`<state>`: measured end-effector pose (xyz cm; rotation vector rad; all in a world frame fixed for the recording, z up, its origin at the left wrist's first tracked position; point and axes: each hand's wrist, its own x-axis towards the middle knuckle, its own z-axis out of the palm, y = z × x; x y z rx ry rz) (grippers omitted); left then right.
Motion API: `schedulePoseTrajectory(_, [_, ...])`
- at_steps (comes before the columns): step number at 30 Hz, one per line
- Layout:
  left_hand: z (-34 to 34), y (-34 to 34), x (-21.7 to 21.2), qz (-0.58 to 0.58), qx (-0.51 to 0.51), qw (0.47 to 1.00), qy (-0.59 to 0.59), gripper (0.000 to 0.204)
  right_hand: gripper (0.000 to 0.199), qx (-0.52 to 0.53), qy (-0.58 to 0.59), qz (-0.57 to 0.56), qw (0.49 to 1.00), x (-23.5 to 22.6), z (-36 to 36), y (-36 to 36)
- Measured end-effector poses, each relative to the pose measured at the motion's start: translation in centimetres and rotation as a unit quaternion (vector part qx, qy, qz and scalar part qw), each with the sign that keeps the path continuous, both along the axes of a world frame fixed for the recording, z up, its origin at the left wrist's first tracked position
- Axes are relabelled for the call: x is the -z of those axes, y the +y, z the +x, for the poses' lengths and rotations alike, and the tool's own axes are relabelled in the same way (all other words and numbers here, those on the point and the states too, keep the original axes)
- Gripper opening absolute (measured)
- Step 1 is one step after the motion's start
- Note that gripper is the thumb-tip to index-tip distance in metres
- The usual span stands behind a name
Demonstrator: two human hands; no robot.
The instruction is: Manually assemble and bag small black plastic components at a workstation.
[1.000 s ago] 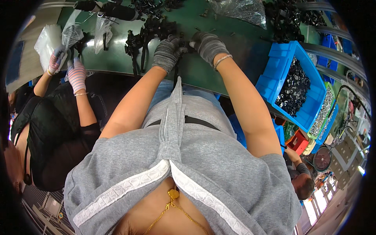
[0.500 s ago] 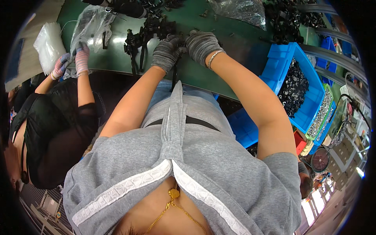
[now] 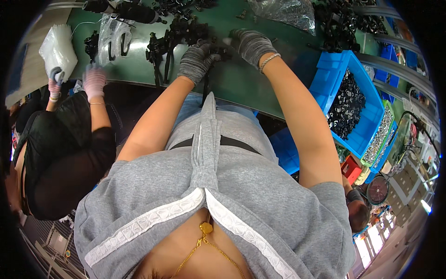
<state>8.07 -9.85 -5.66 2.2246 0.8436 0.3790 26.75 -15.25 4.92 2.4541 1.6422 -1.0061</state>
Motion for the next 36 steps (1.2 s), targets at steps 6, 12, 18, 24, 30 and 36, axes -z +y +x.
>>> schedulePoseTrajectory(6, [0.1,0.0,-0.3,-0.03,0.004,0.998,0.054,0.045,0.028,-0.153,-0.026,0.039,0.987,2.0,-0.2,-1.1])
schedulePoseTrajectory(12, [0.1,0.0,-0.4,-0.03,-0.002,0.998,0.05,0.042,0.021,-0.206,-0.093,0.031,0.974,1.0,-1.4,-0.6])
schedulePoseTrajectory(18, [0.4,0.2,-0.8,-0.056,0.014,0.996,0.065,0.038,0.021,-0.256,-0.154,0.023,0.954,2.0,-2.7,-1.0])
schedulePoseTrajectory(24, [-0.3,0.1,-1.8,-0.05,-0.002,0.998,0.05,0.036,0.038,0.0,-0.054,-0.007,0.999,3.0,-3.8,-0.9])
schedulePoseTrajectory(30, [-0.4,0.1,-0.7,0.012,0.006,0.999,0.031,0.037,0.032,0.052,-0.101,0.065,0.991,8.1,1.8,1.9])
schedulePoseTrajectory(36, [-0.3,0.0,-1.7,-0.044,-0.006,0.999,0.03,0.036,0.042,-0.08,-0.176,0.071,0.979,8.4,0.3,2.1])
